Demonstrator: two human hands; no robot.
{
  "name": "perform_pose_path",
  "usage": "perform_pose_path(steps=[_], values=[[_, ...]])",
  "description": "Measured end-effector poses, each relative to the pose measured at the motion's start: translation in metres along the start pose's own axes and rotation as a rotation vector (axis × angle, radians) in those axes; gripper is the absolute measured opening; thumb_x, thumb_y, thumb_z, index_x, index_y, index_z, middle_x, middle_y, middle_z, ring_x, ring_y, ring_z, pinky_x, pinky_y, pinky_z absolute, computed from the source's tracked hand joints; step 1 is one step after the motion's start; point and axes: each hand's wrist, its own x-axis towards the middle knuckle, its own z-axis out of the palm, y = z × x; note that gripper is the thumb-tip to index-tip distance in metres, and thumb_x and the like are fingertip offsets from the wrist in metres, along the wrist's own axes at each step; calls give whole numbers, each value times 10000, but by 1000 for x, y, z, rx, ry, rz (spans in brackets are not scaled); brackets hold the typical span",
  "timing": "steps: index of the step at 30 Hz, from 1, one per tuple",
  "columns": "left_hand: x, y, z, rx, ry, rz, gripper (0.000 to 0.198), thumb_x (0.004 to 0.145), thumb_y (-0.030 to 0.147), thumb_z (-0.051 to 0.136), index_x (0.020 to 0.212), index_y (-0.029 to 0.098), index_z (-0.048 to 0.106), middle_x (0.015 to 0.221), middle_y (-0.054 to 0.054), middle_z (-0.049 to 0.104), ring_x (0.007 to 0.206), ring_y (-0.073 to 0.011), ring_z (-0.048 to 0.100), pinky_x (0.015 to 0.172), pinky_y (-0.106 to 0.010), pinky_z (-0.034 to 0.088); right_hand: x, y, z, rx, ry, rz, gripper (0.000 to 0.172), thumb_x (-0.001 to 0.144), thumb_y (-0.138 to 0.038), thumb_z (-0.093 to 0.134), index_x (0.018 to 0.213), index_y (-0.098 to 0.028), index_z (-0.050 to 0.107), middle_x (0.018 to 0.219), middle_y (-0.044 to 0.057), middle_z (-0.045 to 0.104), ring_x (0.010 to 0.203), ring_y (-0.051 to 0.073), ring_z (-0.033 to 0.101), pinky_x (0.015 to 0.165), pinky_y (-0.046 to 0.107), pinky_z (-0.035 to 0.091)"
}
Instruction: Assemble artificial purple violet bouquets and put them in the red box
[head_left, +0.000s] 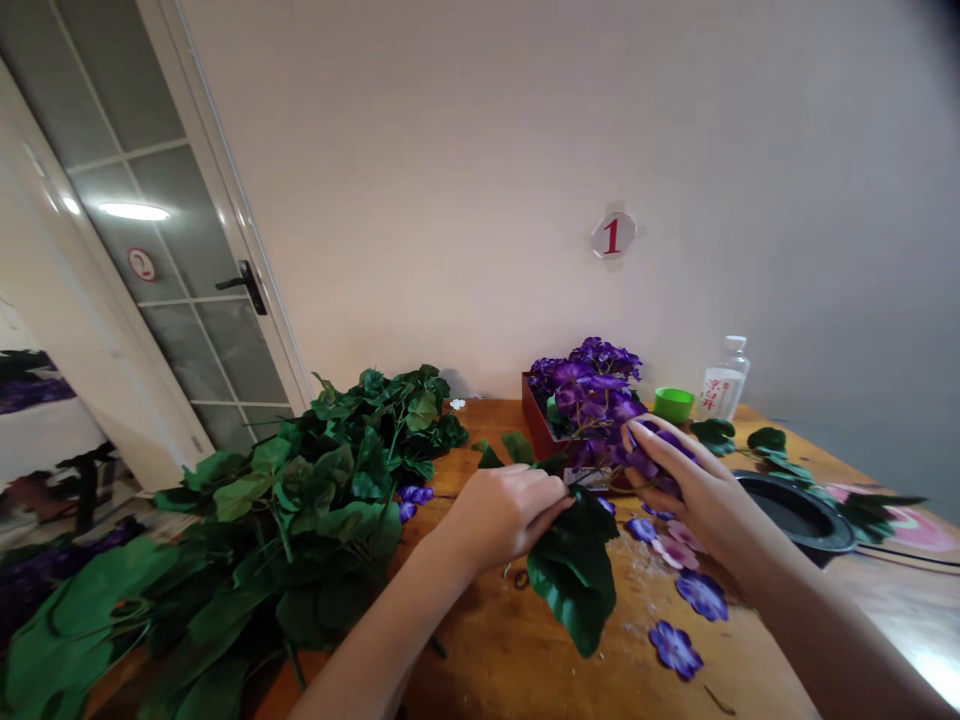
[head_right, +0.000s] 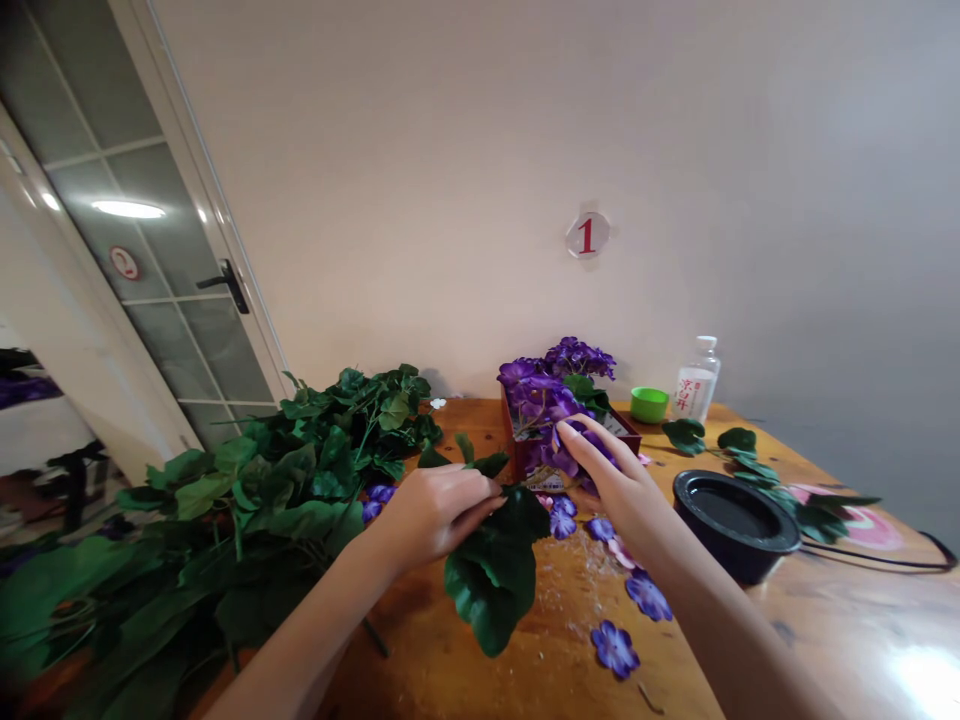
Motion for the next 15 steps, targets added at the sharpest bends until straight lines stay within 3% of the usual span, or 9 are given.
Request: perform_pose_path(steps=[6,10,13,15], values=[[2,-3,3,23,11,18,283,948,304,340,816,178,556,706,-5,627,646,-138,570,562,-237,388,0,1,0,-130,-65,-49,547,628,-570,697,1088,-298,582,1053,-5,632,860,160,628,615,190,540],[2,-4,0,47,52,-1,311,955,312,316,758,176,515,667,-6,602,611,-132,556,529,-242,361,5,-1,-5,-462,-298,-315,427,667,-461,716,1003,-233,583,898,16,665,847,186,632,752,273,531],[2,-3,-4,50,50,5,311,959,311,307,761,179,506,658,1,592,596,-126,546,520,-240,350,9,-1,-7,-550,-327,-486,344,653,-413,736,868,-205,565,851,33,671,811,198,637,768,310,527],[2,-2,-7,56,28,18,308,960,303,306,767,177,509,655,1,590,596,-125,546,518,-239,350,10,-1,-6,-503,-341,-485,347,656,-413,735,849,-204,537,838,37,676,757,191,646,728,310,537]])
